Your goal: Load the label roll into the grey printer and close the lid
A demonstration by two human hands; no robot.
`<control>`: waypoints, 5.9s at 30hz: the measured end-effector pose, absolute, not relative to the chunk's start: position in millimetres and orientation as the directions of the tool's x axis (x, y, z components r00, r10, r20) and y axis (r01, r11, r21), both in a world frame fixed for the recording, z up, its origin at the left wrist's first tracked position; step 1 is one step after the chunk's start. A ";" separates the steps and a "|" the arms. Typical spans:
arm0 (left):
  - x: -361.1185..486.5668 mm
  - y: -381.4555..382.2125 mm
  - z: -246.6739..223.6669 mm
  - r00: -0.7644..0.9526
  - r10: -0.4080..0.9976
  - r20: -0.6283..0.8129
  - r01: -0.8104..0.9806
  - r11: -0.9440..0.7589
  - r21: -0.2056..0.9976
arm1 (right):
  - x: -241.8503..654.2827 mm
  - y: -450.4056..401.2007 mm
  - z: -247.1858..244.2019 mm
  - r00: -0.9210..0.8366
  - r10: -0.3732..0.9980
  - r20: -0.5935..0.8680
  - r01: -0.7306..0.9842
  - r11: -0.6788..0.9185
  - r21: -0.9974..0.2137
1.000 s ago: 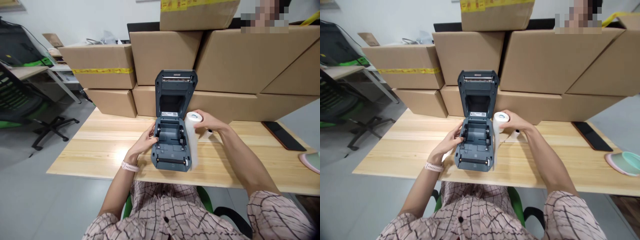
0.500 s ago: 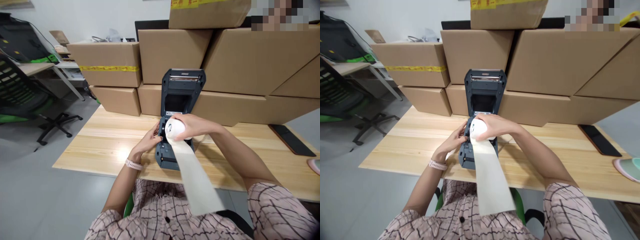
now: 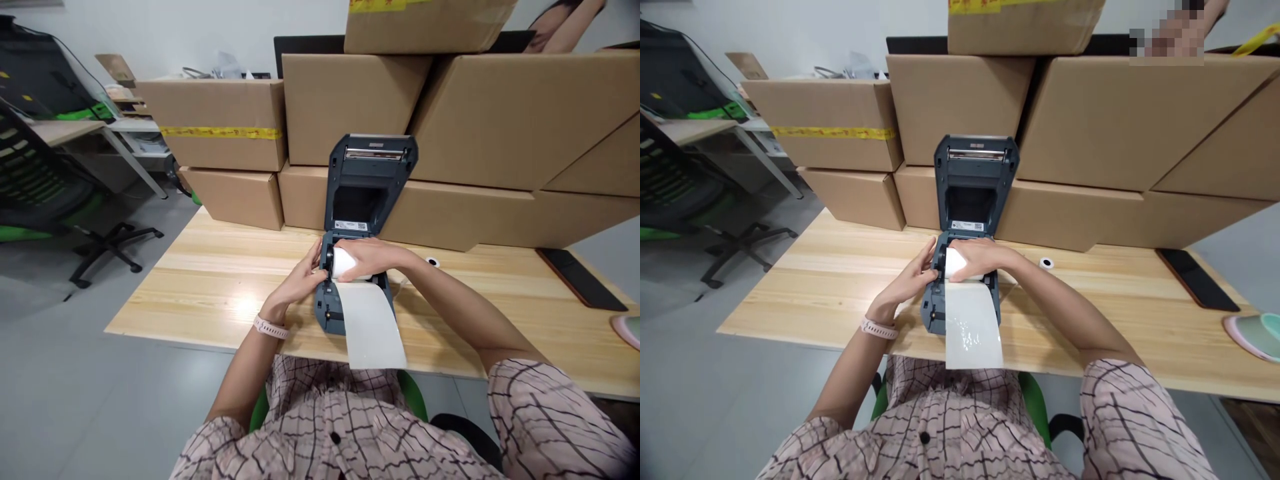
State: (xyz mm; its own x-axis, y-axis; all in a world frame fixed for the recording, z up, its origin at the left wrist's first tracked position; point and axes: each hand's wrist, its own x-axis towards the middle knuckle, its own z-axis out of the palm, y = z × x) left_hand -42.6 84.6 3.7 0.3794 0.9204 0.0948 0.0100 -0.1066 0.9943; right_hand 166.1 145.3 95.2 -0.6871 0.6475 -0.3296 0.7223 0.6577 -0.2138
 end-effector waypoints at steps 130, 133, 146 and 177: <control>-26.2 -70.4 26.6 0.215 0.966 -0.146 0.125 0.121 0.985 | 193.9 -6.6 29.8 -0.275 0.547 0.791 0.598 0.742 -0.305; -35.7 -66.1 31.4 -0.086 0.993 0.078 0.156 -0.064 0.986 | 190.4 -5.1 51.6 -0.358 0.560 0.747 0.619 0.742 -0.259; -8.7 -54.9 -4.3 -0.018 0.994 0.110 0.181 -0.105 0.978 | 208.7 -23.5 -4.7 -0.023 0.797 0.603 0.469 0.541 -0.698; -34.6 80.2 19.5 0.059 0.998 0.021 0.306 -0.039 0.951 | 203.3 211.8 122.5 -0.070 0.751 0.656 0.592 0.561 -0.579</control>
State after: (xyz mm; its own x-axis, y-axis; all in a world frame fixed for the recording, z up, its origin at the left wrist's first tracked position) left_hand -34.6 80.2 19.5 0.0594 0.9980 0.0214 0.3058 -0.0386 0.9513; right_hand 203.3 211.8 122.5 -0.0704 0.7511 0.6564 0.5919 0.5611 -0.5786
